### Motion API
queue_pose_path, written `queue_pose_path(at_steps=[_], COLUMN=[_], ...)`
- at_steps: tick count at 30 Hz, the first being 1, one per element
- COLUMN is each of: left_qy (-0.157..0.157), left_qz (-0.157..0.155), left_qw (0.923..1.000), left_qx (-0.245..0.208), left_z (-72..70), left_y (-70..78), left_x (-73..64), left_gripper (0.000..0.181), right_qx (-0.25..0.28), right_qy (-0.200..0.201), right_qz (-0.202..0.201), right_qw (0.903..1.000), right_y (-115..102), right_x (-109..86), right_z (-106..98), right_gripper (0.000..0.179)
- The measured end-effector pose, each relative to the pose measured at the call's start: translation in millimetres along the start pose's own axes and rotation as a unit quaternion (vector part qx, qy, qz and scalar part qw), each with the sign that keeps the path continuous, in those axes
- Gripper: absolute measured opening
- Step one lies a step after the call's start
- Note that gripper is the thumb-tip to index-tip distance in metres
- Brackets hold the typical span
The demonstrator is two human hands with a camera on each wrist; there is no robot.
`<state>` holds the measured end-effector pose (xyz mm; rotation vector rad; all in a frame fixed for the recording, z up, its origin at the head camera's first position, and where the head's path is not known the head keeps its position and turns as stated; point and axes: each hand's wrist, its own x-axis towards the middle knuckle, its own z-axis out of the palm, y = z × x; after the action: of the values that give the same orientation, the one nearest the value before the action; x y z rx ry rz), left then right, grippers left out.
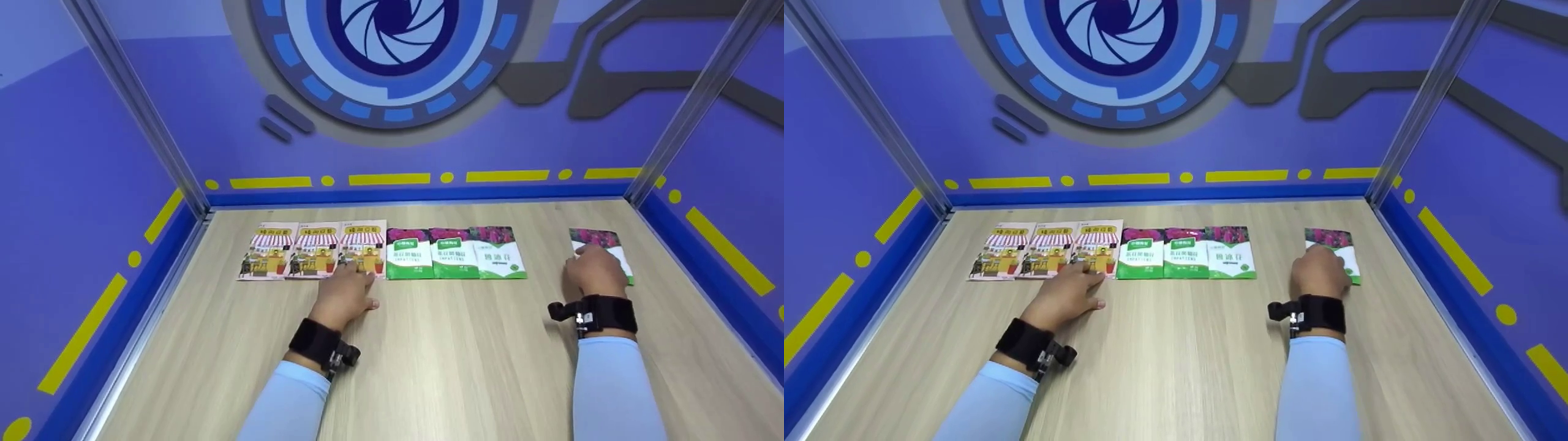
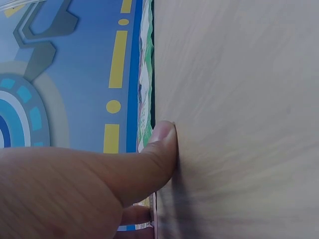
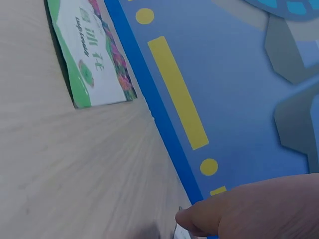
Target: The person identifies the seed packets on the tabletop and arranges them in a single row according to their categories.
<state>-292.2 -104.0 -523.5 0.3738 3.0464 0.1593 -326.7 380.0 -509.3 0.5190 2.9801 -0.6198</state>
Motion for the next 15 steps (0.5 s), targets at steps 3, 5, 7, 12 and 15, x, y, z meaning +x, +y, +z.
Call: queue_pose_path(at_steps=[3,5,7,12,15], left_qy=[-0.001,-0.002,-0.002,0.0,0.002], left_qz=[0.0,-0.002,-0.004,-0.001,0.001], left_qw=[1.0,1.0,1.0,1.0,1.0], left_qx=[-0.001,-0.002,-0.004,0.003,0.008], left_z=[-0.6,-1.1,-2.0,-2.1,-2.0], left_y=[0.3,0.5,0.7,-0.1,-0.5], left_x=[-0.7,-0.9,-1.6,-1.7,-1.5], left_gripper=[0.063,0.062,0.062,0.063,0.064], right_qx=[0.002,-0.001,-0.004,-0.006,0.0], right_qy=[0.009,0.014,0.013,0.01,0.02], right_qz=[-0.033,-0.05,-0.059,-0.086,-0.085], right_qw=[0.9994,0.9987,0.9982,0.9962,0.9961], right_y=[-5,-8,-11,-14,-14], right_x=[-1.0,-1.7,-1.9,-1.5,-0.3], right_z=[3,5,6,7,8], right_gripper=[0.045,0.043,0.042,0.038,0.035])
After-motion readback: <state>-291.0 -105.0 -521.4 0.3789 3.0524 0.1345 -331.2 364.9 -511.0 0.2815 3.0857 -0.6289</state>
